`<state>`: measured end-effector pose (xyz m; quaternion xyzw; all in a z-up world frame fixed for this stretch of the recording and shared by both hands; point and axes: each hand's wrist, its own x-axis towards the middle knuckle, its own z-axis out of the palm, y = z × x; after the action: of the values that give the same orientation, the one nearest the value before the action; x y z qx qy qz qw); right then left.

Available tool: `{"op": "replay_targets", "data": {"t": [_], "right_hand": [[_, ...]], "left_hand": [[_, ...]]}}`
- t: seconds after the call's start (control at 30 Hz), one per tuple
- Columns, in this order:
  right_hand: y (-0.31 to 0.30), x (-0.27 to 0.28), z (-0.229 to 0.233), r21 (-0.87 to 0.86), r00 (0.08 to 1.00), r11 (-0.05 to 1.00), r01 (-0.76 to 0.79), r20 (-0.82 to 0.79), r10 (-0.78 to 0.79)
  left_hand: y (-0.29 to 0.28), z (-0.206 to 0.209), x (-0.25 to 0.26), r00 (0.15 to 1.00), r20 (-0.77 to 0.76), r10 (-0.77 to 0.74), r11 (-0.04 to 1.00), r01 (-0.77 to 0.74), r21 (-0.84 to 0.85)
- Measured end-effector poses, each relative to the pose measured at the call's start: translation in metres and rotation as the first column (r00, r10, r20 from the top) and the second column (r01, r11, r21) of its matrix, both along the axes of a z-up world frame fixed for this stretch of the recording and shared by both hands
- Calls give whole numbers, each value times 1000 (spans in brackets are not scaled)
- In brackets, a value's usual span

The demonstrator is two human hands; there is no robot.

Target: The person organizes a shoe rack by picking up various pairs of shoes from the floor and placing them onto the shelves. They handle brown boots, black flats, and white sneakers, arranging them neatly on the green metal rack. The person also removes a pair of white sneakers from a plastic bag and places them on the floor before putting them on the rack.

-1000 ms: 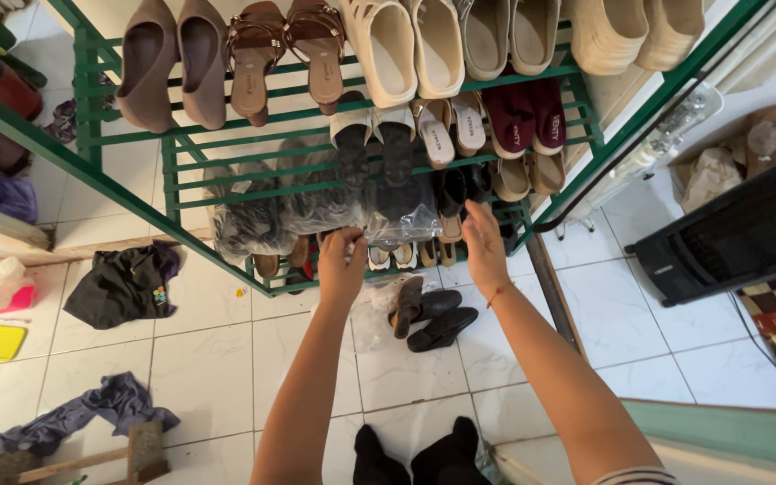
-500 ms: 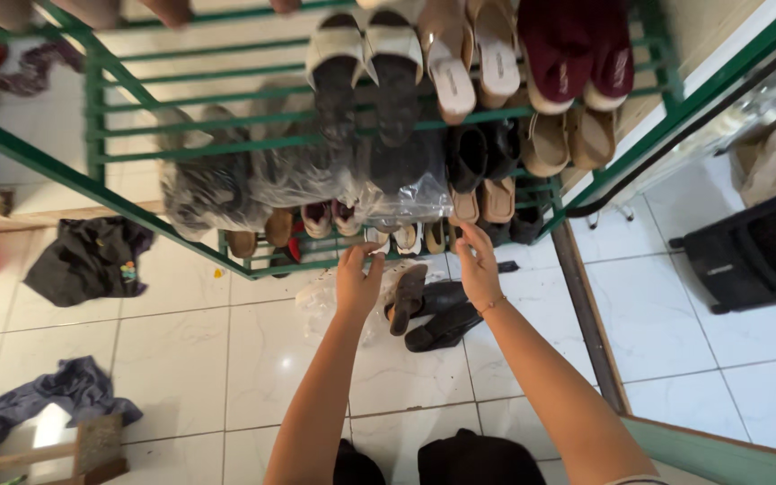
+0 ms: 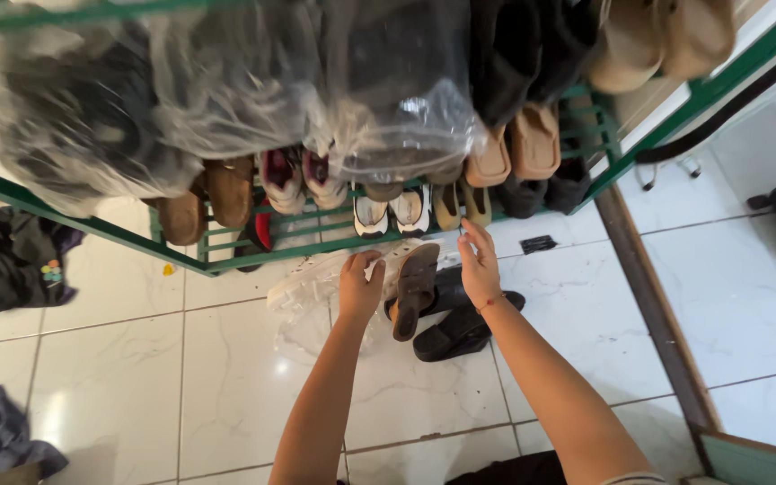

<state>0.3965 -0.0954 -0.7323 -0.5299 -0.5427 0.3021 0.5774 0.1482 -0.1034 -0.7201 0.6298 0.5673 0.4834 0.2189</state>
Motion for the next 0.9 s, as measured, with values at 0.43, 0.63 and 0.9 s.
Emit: {"op": "replay_targets", "data": {"t": [0.43, 0.63, 0.9], "right_hand": [[-11, -2, -124, -172, 975, 985, 4, -217, -41], [-20, 7, -133, -191, 986, 981, 21, -157, -51], [-44, 22, -148, -305, 981, 952, 40, -169, -95]], "left_hand": [[-18, -165, -6, 992, -120, -48, 971, 19, -237], [-23, -193, 2, 997, -64, -51, 930, 24, -368], [-43, -267, 19, 958, -201, -205, 730, 12, -684]]}}
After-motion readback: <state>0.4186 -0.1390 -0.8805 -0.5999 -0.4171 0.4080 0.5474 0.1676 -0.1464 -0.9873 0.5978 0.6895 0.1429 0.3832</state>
